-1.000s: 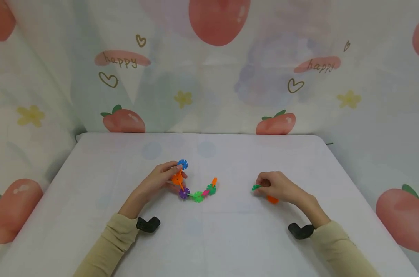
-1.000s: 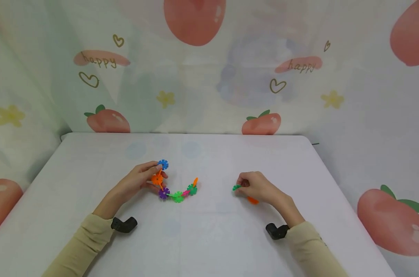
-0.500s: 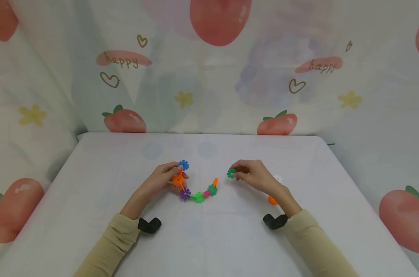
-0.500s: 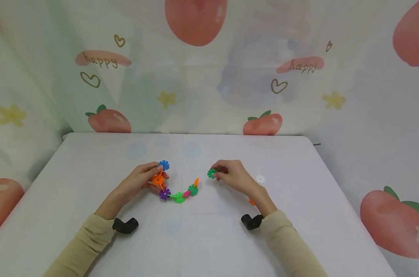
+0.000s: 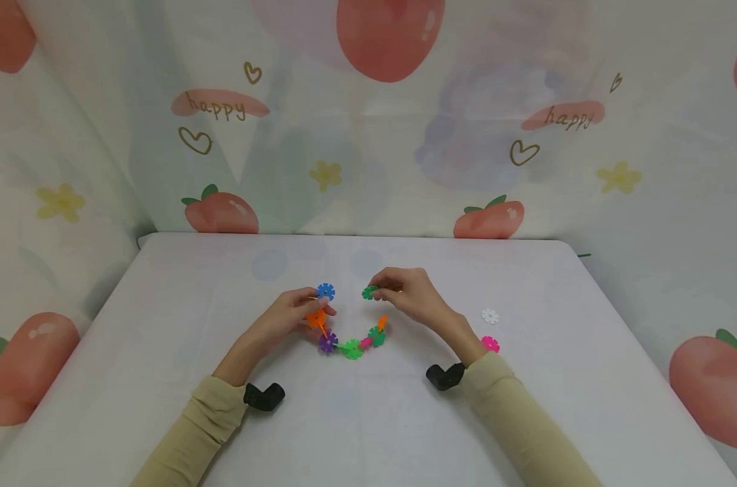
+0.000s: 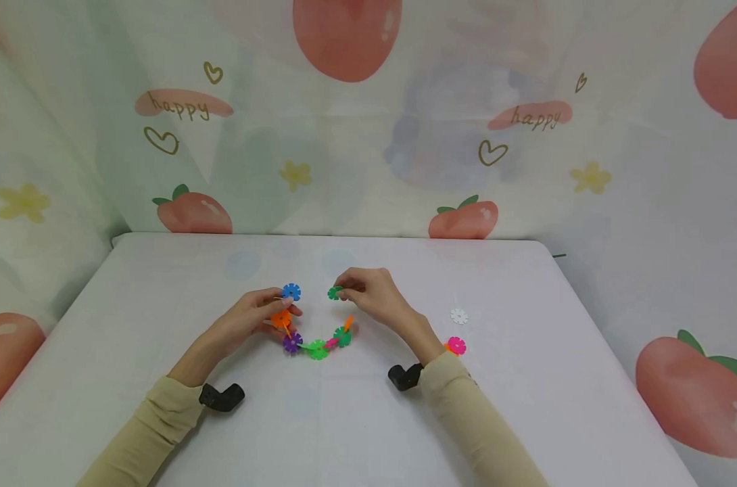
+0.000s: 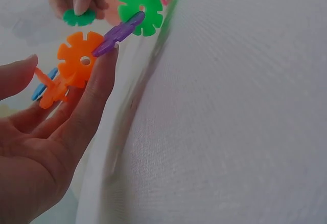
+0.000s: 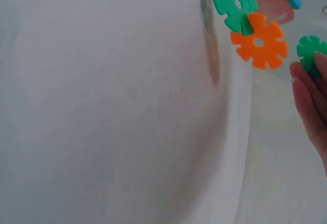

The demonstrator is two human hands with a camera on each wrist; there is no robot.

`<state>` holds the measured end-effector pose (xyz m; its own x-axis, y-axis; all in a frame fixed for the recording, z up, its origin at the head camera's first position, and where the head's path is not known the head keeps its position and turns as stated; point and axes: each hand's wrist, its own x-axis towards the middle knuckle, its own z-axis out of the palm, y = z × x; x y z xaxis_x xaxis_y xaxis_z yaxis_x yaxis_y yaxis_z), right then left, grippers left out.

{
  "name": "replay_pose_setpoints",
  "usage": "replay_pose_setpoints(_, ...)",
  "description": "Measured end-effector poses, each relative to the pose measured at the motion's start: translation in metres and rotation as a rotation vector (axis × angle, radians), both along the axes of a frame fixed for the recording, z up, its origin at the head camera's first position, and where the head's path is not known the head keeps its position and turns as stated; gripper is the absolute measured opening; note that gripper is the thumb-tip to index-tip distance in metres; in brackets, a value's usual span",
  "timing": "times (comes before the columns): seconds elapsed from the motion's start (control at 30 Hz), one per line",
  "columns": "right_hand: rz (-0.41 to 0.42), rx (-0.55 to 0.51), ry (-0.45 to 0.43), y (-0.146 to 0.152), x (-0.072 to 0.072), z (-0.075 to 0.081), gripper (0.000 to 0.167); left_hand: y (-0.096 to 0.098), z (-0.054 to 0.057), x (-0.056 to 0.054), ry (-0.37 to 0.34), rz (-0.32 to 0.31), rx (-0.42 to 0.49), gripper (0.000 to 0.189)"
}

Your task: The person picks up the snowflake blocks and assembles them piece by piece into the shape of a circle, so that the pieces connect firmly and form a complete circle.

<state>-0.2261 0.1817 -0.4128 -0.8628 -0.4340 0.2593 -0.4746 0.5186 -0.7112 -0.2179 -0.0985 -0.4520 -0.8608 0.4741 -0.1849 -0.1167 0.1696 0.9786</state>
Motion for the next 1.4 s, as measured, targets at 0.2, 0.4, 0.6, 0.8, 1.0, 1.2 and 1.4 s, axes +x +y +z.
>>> replay_pose_setpoints(0.2,0.041,-0.028,0.072,-0.026,-0.01,-0.003,0.004,-0.003,0.0,0.0,-0.003,-0.008,0.015,0.041)
replay_pose_setpoints(0.4,0.059,-0.067,0.08,-0.042,-0.015,-0.004,0.003,-0.003,0.001,0.0,0.015,-0.024,0.04,0.045)
replay_pose_setpoints(0.6,0.054,-0.057,0.105,-0.045,-0.016,-0.005,0.003,-0.001,0.002,0.0,0.055,-0.026,0.01,0.044)
replay_pose_setpoints(0.8,0.062,-0.075,0.109,-0.047,-0.017,-0.007,0.004,0.0,0.002,0.0,0.068,-0.055,0.014,0.045)
replay_pose_setpoints(1.0,0.086,-0.107,0.076,-0.05,-0.016,-0.009,0.004,0.002,0.003,0.004,0.12,-0.052,-0.021,0.038)
replay_pose_setpoints(1.2,0.126,-0.16,0.134,-0.054,-0.019,-0.009,0.005,0.007,0.006,0.007,0.159,-0.014,-0.056,0.031)
replay_pose_setpoints(1.4,0.167,-0.178,0.165,-0.058,-0.02,-0.011,0.004,0.008,0.003,0.007,0.167,-0.011,-0.08,0.03)
